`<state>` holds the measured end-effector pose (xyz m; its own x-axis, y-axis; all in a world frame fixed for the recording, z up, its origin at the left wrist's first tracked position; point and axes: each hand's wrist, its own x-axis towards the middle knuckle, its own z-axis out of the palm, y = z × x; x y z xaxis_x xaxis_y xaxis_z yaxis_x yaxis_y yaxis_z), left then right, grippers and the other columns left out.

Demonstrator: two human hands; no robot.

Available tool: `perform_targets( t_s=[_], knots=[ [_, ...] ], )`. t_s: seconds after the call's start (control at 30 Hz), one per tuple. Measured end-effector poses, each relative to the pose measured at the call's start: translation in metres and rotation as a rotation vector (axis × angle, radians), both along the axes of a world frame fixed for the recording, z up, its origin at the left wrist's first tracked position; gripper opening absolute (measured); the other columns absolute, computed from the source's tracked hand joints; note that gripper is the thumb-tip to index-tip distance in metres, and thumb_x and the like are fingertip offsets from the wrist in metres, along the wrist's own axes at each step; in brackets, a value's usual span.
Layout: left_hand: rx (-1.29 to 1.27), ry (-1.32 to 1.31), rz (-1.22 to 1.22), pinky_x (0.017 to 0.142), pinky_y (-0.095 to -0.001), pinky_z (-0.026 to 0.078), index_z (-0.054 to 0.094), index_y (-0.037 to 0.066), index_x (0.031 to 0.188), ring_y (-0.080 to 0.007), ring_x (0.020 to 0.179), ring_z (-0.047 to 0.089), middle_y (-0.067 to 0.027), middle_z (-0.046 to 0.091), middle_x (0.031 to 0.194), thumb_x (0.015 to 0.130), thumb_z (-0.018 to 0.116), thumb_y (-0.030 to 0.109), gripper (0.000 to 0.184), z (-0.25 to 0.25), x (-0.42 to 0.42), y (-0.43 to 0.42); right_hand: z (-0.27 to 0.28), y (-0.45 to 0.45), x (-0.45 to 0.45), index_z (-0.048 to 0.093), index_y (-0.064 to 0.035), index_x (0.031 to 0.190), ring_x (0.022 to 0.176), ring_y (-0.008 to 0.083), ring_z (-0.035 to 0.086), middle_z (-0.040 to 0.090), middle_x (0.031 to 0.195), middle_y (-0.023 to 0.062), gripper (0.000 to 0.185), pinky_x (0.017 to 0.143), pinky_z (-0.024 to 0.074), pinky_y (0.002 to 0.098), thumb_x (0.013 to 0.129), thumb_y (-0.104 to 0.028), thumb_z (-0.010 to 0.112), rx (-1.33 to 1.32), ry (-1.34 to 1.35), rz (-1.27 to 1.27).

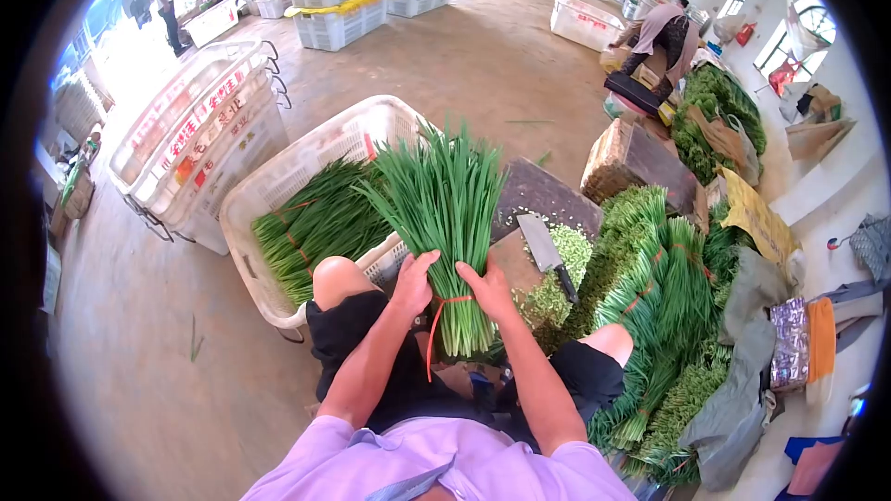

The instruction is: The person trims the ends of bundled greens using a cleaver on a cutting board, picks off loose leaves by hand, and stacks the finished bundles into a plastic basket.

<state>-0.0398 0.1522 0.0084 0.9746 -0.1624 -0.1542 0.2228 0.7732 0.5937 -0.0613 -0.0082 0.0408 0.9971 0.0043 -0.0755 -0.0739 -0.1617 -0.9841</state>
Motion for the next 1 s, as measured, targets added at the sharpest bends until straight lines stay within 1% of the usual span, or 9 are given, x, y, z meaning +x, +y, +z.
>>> perform_targets(
  t_s=[0.2, 0.33, 0.47, 0.53, 0.6, 0.7, 0.83, 0.93, 1.0],
  knots=[
    [0.034, -0.033, -0.014, 0.090, -0.0363, 0.052, 0.063, 0.001, 0.118, -0.0194, 0.101, 0.065, -0.0081, 0.068, 0.112, 0.093, 0.057, 0.009, 0.027, -0.006, 0.001, -0.001, 0.005, -0.005, -0.007, 0.048, 0.0060, 0.136, 0.115, 0.0241, 0.060, 0.064, 0.124, 0.0187, 0.059, 0.099, 0.0471, 0.0369, 0.094, -0.030, 0.067, -0.028, -0.034, 0.040],
    [0.116, -0.108, -0.054, 0.096, -0.0343, 0.049, 0.059, 0.001, 0.124, -0.0178, 0.108, 0.062, -0.0071, 0.065, 0.118, 0.091, 0.065, 0.014, 0.036, 0.005, 0.000, 0.000, -0.003, 0.004, -0.014, 0.050, 0.0058, 0.133, 0.108, 0.0248, 0.064, 0.066, 0.119, 0.0178, 0.054, 0.095, 0.0499, 0.0372, 0.092, -0.024, 0.069, -0.187, -0.075, -0.039],
    [0.312, -0.143, 0.027, 0.096, -0.0344, 0.049, 0.057, 0.001, 0.127, -0.0175, 0.107, 0.062, -0.0066, 0.065, 0.118, 0.088, 0.071, 0.012, 0.043, 0.010, -0.002, -0.004, 0.010, 0.015, -0.023, 0.051, 0.0047, 0.132, 0.102, 0.0305, 0.069, 0.069, 0.112, 0.0228, 0.061, 0.090, 0.0524, 0.0397, 0.088, -0.033, 0.071, -0.302, -0.069, -0.100],
    [0.287, -0.102, 0.025, 0.093, -0.0349, 0.050, 0.059, 0.001, 0.125, -0.0180, 0.104, 0.064, -0.0070, 0.066, 0.116, 0.087, 0.071, 0.009, 0.040, 0.005, -0.003, -0.001, 0.001, 0.017, -0.021, 0.052, 0.0039, 0.132, 0.100, 0.0325, 0.070, 0.070, 0.110, 0.0239, 0.064, 0.089, 0.0528, 0.0402, 0.086, -0.036, 0.072, -0.293, -0.087, -0.114],
    [0.128, 0.036, 0.053, 0.090, -0.0352, 0.051, 0.061, 0.000, 0.122, -0.0181, 0.101, 0.065, -0.0071, 0.067, 0.114, 0.087, 0.071, 0.008, 0.037, 0.002, -0.001, 0.000, -0.004, 0.016, -0.020, 0.052, 0.0041, 0.132, 0.099, 0.0314, 0.070, 0.071, 0.108, 0.0223, 0.062, 0.089, 0.0529, 0.0400, 0.088, -0.034, 0.071, -0.187, -0.097, -0.162],
    [0.128, 0.044, 0.095, 0.087, -0.0349, 0.053, 0.062, 0.000, 0.120, -0.0180, 0.098, 0.066, -0.0074, 0.068, 0.112, 0.087, 0.068, 0.006, 0.034, -0.003, 0.000, -0.001, -0.010, 0.012, -0.017, 0.049, 0.0049, 0.135, 0.104, 0.0285, 0.069, 0.070, 0.112, 0.0215, 0.062, 0.091, 0.0519, 0.0384, 0.089, -0.031, 0.071, -0.132, -0.083, -0.126],
    [0.132, 0.024, 0.132, 0.086, -0.0345, 0.054, 0.062, 0.000, 0.119, -0.0185, 0.096, 0.067, -0.0072, 0.069, 0.111, 0.088, 0.066, 0.004, 0.032, -0.011, 0.002, -0.003, -0.021, 0.009, -0.014, 0.049, 0.0041, 0.135, 0.105, 0.0301, 0.068, 0.070, 0.112, 0.0217, 0.062, 0.093, 0.0511, 0.0394, 0.089, -0.031, 0.072, -0.078, -0.083, -0.118],
    [0.221, 0.045, 0.176, 0.086, -0.0339, 0.054, 0.063, 0.000, 0.118, -0.0182, 0.096, 0.067, -0.0067, 0.069, 0.110, 0.088, 0.066, 0.003, 0.031, -0.011, 0.002, -0.003, -0.012, 0.006, -0.012, 0.049, 0.0039, 0.135, 0.107, 0.0325, 0.067, 0.068, 0.116, 0.0214, 0.064, 0.093, 0.0513, 0.0414, 0.087, -0.030, 0.073, -0.239, -0.039, -0.086],
    [0.236, 0.044, 0.185, 0.085, -0.0328, 0.052, 0.064, 0.000, 0.116, -0.0165, 0.095, 0.066, -0.0058, 0.069, 0.109, 0.087, 0.068, 0.004, 0.030, -0.006, 0.006, -0.002, 0.003, 0.001, -0.005, 0.046, 0.0034, 0.138, 0.111, 0.0361, 0.065, 0.066, 0.119, 0.0217, 0.071, 0.093, 0.0514, 0.0443, 0.084, -0.031, 0.078, -0.368, -0.236, -0.192]
  ],
)
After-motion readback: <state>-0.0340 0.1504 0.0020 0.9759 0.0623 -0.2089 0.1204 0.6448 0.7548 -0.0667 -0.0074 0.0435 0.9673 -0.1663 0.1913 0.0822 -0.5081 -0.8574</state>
